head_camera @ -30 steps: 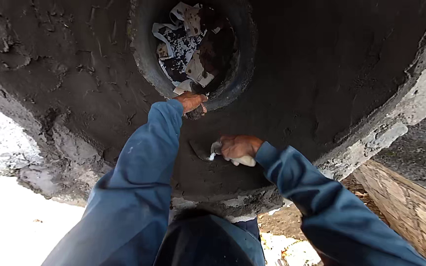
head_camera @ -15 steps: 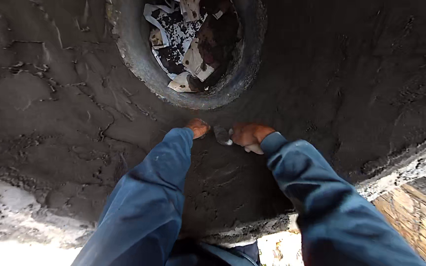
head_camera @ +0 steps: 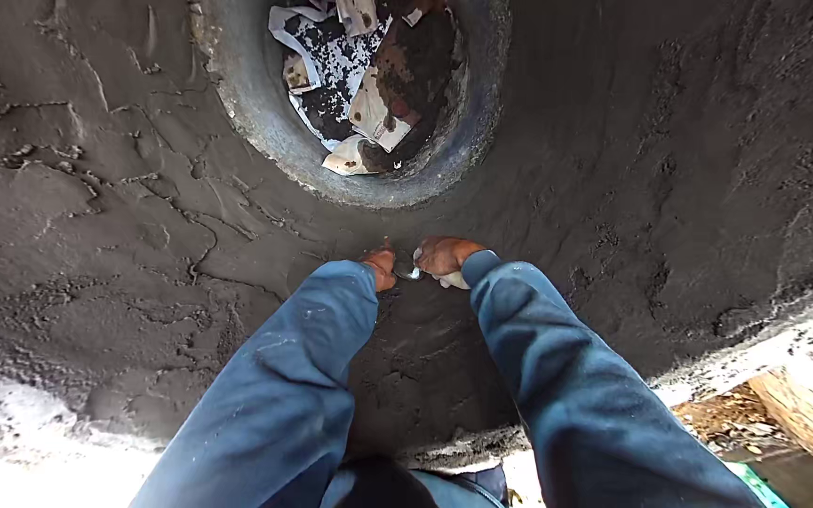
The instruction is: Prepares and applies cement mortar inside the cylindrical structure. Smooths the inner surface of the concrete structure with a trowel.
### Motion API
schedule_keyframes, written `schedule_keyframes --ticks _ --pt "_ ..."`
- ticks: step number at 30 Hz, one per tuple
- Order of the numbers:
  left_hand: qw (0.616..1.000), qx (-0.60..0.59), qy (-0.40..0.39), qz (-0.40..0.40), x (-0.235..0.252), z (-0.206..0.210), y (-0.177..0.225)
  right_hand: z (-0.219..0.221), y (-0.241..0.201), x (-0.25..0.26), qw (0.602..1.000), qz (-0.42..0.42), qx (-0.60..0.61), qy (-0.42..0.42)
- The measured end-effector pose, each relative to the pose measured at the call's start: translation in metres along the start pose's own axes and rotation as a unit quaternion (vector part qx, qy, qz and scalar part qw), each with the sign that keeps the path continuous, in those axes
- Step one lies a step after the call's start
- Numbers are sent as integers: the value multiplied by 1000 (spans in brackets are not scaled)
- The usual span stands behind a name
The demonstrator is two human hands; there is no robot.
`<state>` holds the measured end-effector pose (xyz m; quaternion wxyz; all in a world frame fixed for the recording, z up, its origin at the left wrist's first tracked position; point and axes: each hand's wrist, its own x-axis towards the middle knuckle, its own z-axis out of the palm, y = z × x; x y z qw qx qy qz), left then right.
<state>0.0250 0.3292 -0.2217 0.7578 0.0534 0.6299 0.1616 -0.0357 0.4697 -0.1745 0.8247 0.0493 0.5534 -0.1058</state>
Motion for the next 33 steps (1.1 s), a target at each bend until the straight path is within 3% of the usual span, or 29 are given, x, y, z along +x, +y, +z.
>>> schedule_keyframes --ticks 6,11,23,28,33 --pt "996 58 -54 44 -3 -9 -2 4 -25 -13 996 -15 -93 -4" --pt "993 88 -74 16 -1 -25 -2 15 -39 -5 990 -18 -141 11" --pt "993 44 -79 80 23 -39 -28 7 -24 13 981 55 -182 34" --pt "996 -24 -62 52 25 -44 -31 -5 -5 7 972 131 -181 68" --pt "996 -86 -24 -24 12 -72 -28 -24 7 24 984 68 -164 9"
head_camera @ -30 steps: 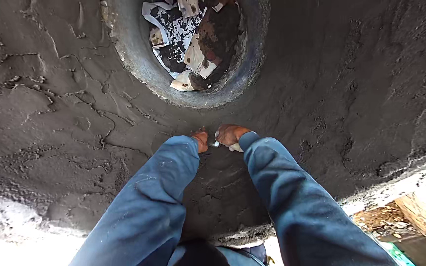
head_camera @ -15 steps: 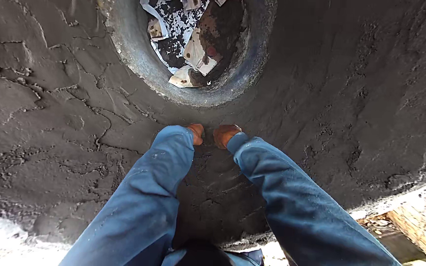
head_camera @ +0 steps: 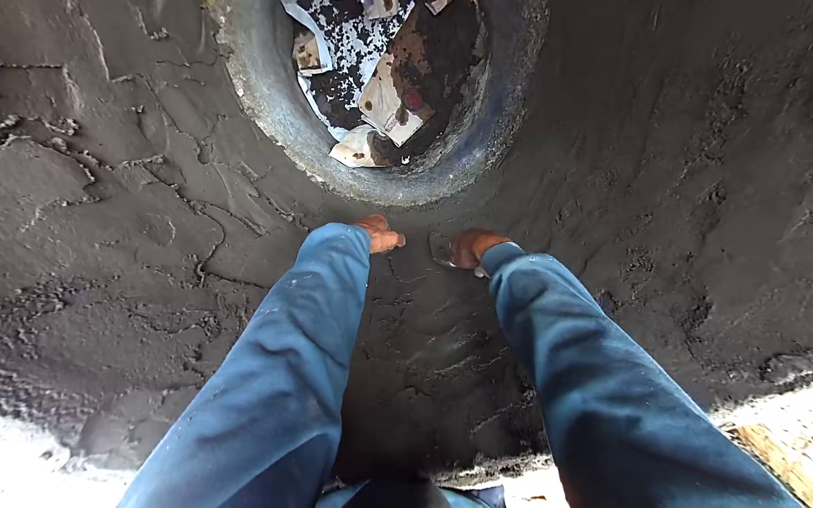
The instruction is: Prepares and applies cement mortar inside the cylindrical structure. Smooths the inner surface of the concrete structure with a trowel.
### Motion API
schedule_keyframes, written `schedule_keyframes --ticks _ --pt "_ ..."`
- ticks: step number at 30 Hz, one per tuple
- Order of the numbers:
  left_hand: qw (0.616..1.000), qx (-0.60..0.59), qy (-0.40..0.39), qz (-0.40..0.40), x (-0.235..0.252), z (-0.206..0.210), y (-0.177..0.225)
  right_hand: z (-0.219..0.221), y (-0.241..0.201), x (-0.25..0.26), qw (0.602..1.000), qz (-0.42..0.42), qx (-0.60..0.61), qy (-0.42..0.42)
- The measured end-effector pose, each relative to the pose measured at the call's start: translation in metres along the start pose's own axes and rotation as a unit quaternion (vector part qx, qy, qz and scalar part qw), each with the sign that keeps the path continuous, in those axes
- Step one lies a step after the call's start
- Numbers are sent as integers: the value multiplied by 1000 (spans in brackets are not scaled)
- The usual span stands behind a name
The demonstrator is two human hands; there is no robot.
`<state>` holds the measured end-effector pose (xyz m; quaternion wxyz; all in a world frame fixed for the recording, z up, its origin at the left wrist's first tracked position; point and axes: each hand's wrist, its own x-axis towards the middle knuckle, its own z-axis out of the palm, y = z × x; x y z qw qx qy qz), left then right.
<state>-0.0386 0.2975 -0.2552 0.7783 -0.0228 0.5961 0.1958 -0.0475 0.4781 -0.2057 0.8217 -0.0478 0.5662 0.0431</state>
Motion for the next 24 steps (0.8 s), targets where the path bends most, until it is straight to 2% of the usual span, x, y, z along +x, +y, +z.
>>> schedule_keyframes --ticks 3,11,17,21,23,24 --pt "1000 -1 17 -15 -10 -18 3 6 -13 1 997 -50 59 -19" --pt "998 6 59 -33 -27 -46 4 17 -65 -22 991 -70 116 -22" --pt "997 1 70 -32 -35 -56 -2 18 -76 -22 983 -87 158 -19" --pt "996 -27 87 -22 -27 -58 -9 25 -76 -33 945 -152 286 -36" --pt "994 -53 96 -3 -21 -61 -7 23 -55 -43 912 -197 359 -32" --pt "992 -73 101 7 -17 -61 -7 19 -41 -48 912 -206 355 -16"
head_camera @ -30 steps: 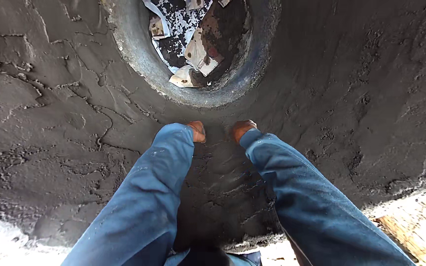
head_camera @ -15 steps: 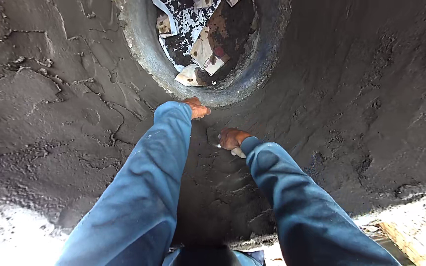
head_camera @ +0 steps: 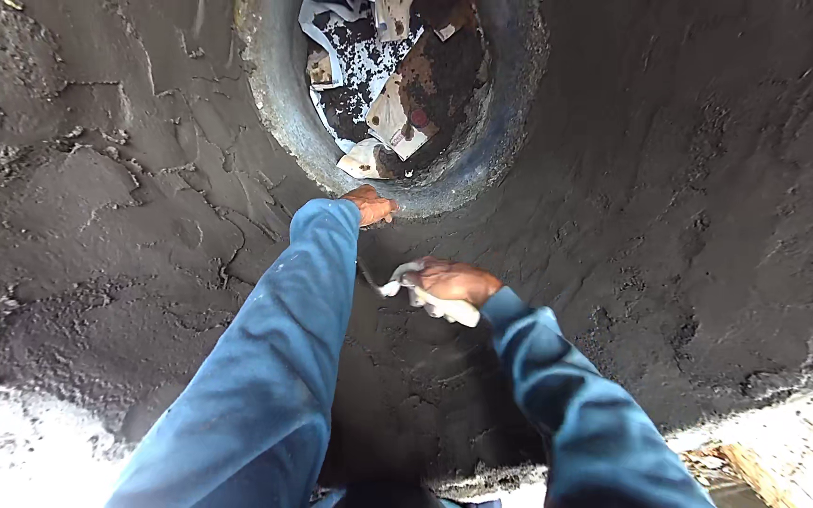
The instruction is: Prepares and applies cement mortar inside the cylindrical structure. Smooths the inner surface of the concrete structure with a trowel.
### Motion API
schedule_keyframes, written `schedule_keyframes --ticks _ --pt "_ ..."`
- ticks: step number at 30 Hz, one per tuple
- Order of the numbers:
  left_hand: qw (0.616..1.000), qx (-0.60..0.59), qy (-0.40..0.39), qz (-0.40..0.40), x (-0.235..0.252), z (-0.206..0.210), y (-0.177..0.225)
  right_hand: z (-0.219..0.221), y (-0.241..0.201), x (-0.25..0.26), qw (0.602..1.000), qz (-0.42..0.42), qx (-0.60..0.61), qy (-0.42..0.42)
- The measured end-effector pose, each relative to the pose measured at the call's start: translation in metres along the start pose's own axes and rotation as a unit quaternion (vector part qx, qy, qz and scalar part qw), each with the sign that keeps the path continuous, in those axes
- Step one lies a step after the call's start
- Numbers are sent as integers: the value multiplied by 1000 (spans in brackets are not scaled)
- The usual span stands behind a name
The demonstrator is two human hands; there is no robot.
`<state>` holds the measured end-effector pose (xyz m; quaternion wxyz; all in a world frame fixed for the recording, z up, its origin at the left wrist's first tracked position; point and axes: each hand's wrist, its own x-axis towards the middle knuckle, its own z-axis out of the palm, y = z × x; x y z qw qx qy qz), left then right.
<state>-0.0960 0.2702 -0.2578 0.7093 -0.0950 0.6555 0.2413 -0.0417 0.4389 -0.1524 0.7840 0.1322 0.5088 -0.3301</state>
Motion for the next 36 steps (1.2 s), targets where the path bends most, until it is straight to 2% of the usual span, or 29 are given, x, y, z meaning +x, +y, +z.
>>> schedule_keyframes --ticks 2,3,5,7,11,16,20,23,29,32,36 --pt "998 -61 10 6 13 7 -3 -29 10 -12 997 24 -71 31" --pt "997 -74 10 15 20 16 -4 -45 13 -16 989 66 -124 48" --pt "997 -60 4 43 37 26 -4 -74 13 -12 956 158 -235 73" --pt "998 -44 -6 48 54 46 -8 -86 22 3 943 192 -261 82" --pt "995 21 -54 86 80 87 -18 -78 37 47 964 171 -197 55" --pt "995 71 -64 35 84 116 -21 -52 35 84 978 141 -145 48" --pt "992 89 -84 12 88 119 -22 -58 41 94 977 126 -168 28" --pt "993 95 -74 5 84 120 -21 -62 48 95 983 118 -130 47" --pt "985 117 -110 -60 76 107 -6 -54 37 105 982 139 -122 43" --pt "978 160 -111 -68 77 111 -8 -49 31 108 977 140 -161 30" --pt "953 245 -169 -60 83 98 -9 -43 24 115 968 146 -205 18"
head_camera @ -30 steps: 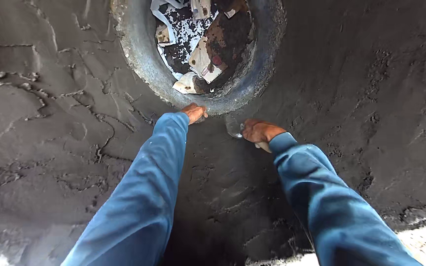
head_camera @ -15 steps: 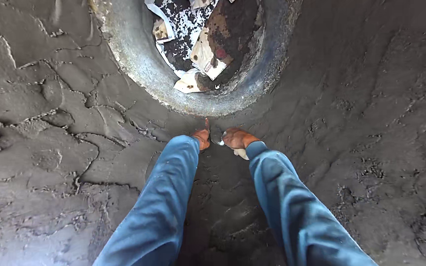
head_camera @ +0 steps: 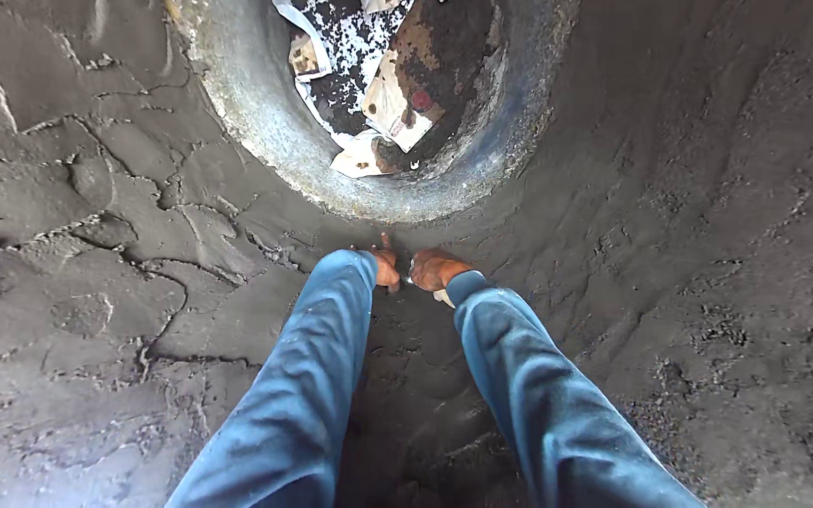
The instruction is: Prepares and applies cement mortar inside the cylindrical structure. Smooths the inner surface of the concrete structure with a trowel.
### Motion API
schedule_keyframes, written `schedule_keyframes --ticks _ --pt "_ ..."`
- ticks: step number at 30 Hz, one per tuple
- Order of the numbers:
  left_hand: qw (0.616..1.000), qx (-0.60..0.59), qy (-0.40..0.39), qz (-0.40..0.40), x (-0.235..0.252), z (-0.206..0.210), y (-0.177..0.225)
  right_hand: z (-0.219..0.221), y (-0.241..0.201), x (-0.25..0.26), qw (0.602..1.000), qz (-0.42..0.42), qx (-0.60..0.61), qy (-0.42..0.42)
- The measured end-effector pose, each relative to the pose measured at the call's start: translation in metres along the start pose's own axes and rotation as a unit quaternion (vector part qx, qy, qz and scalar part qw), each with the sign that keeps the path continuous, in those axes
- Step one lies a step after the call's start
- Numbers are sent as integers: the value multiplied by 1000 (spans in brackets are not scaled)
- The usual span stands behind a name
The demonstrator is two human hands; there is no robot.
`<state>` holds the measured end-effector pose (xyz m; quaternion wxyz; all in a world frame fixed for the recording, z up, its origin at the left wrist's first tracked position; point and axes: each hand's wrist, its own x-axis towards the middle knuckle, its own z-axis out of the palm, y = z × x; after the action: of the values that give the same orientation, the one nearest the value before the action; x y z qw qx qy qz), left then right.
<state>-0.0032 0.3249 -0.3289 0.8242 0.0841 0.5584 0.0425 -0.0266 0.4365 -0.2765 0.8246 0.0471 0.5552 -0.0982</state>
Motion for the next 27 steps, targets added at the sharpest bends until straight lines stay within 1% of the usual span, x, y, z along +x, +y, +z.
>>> schedule_keyframes --ticks 3,5,7,10,12,16,18,22,25,26,27 --pt "997 1 -15 75 14 2 -9 1 -12 2 999 6 -45 19" --pt "995 2 -28 98 4 0 -2 2 -19 0 997 5 -76 24" --pt "995 8 -33 97 -14 -6 9 2 -19 4 995 7 -90 30" --pt "994 -29 24 103 7 10 -6 5 -16 6 995 23 -89 29" --pt "994 -47 46 90 12 16 -10 10 -14 11 995 32 -93 34" --pt "996 -25 46 68 8 11 -10 7 -15 6 994 75 -65 44" --pt "996 -20 50 68 6 9 -10 5 -11 -5 993 96 -44 52" --pt "997 3 40 68 -3 4 -8 -3 -5 -18 989 121 -68 44" --pt "997 6 40 62 -12 1 -7 -14 1 -29 983 167 -42 67" --pt "997 7 41 63 -14 -1 -8 -20 8 -31 982 168 -49 73" --pt "997 10 43 65 -14 -2 -9 -25 16 -30 982 157 -81 69"
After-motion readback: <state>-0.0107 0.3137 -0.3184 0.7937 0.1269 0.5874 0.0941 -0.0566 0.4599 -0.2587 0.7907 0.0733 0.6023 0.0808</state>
